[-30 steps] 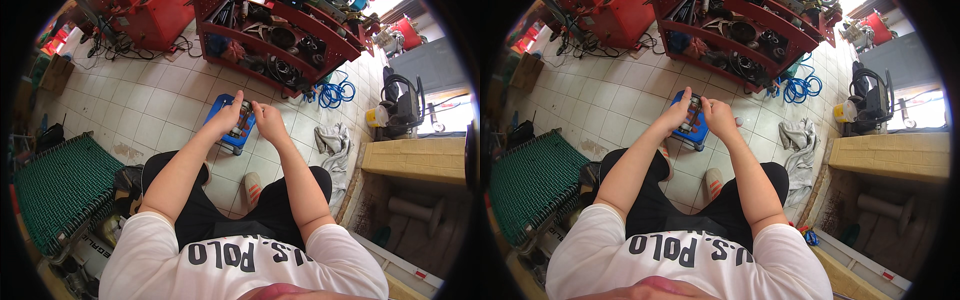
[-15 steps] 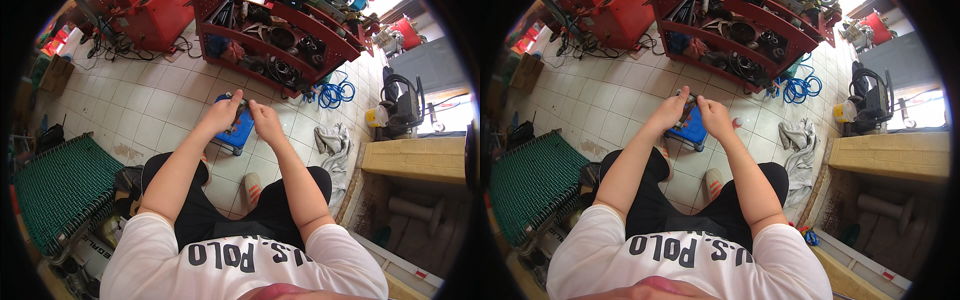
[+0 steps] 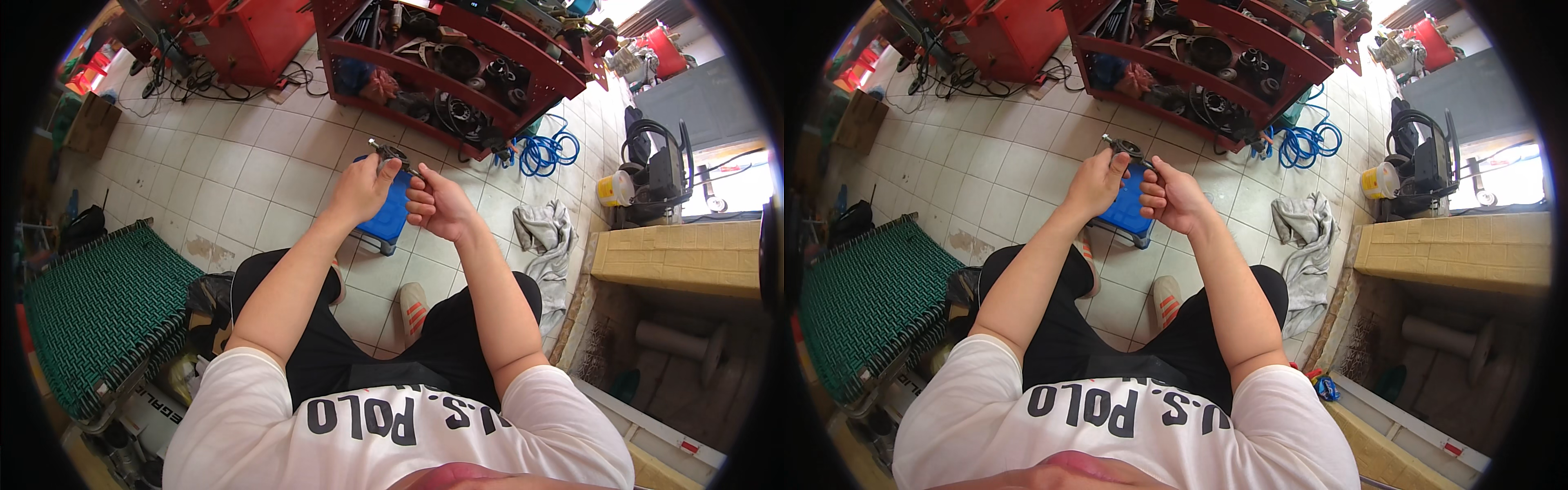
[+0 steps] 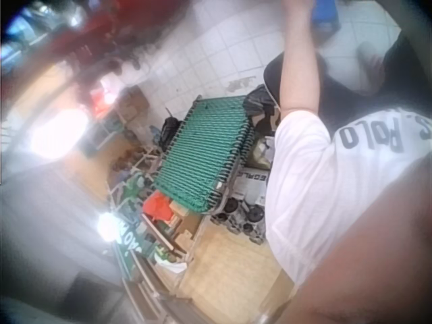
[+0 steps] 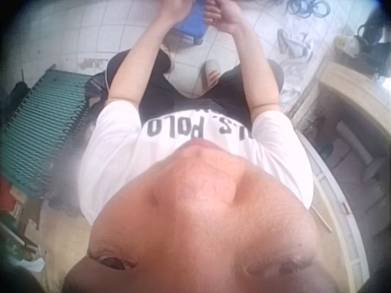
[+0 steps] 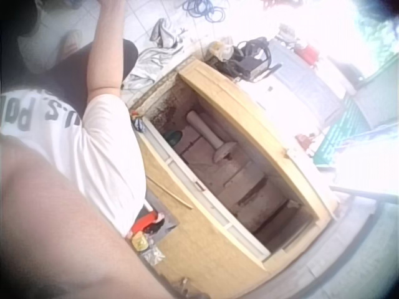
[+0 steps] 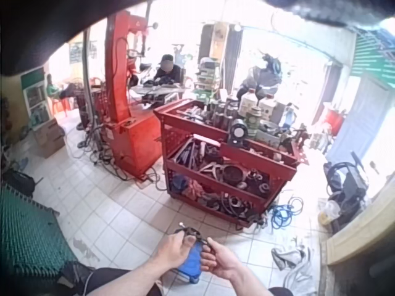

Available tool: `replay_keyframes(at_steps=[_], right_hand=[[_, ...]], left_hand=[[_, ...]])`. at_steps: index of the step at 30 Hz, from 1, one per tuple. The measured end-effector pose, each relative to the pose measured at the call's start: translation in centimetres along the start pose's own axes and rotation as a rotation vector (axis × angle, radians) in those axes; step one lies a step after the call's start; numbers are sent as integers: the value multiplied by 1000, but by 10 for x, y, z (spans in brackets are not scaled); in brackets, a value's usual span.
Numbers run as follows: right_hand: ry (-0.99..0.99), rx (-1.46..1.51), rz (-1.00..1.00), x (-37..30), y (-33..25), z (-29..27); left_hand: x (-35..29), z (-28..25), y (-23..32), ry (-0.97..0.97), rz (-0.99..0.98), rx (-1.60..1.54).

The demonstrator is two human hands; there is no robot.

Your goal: The person sits on the floor and uses a screwdriver to manipulate a small metallic mechanical component, likely a carburetor. They repeatedly loosen and tighten screws on the device while holding it in their hands.

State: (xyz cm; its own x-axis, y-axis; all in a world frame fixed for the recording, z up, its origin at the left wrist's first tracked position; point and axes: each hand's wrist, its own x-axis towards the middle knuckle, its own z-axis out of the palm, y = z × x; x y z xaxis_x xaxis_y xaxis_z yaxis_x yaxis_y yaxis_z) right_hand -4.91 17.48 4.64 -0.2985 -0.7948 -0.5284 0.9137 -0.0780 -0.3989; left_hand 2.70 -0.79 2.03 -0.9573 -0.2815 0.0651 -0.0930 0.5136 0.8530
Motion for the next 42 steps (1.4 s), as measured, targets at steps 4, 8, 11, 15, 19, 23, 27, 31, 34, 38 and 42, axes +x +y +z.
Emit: replay_keyframes(at_steps=[4,8,11,15,19,23,27,31,34,38,42], right_hand=[[181,-325,-153,1,7,6],[259,-631,-349,10,15,-2],[360,-1020,-592,17,20,-7],[426,-1378,-912,21,25,-10],[353,-844,-435,15,15,0],[359,-613,-198,7,11,5],[308,-650,-355,16,16,-8],[440,-951,-535,21,23,-4],[511,-1175,-675,25,25,-12],[544,-1263,-883,22,28,-1],[557,-1305,-976,23,28,-2]], left_hand=[[1,3,-8,-42,-51,-36],[3,0,-4,-128,-167,-160],[4,-6,2,-169,-256,-229],[6,-9,0,-206,-308,-221],[4,-10,3,-187,-283,-226],[3,-7,0,-175,-223,-172],[4,-4,0,-198,-233,-170],[4,-3,-2,-184,-247,-203],[5,-3,2,-184,-245,-213],[3,-5,8,-164,-258,-234],[5,-4,7,-158,-281,-251]])
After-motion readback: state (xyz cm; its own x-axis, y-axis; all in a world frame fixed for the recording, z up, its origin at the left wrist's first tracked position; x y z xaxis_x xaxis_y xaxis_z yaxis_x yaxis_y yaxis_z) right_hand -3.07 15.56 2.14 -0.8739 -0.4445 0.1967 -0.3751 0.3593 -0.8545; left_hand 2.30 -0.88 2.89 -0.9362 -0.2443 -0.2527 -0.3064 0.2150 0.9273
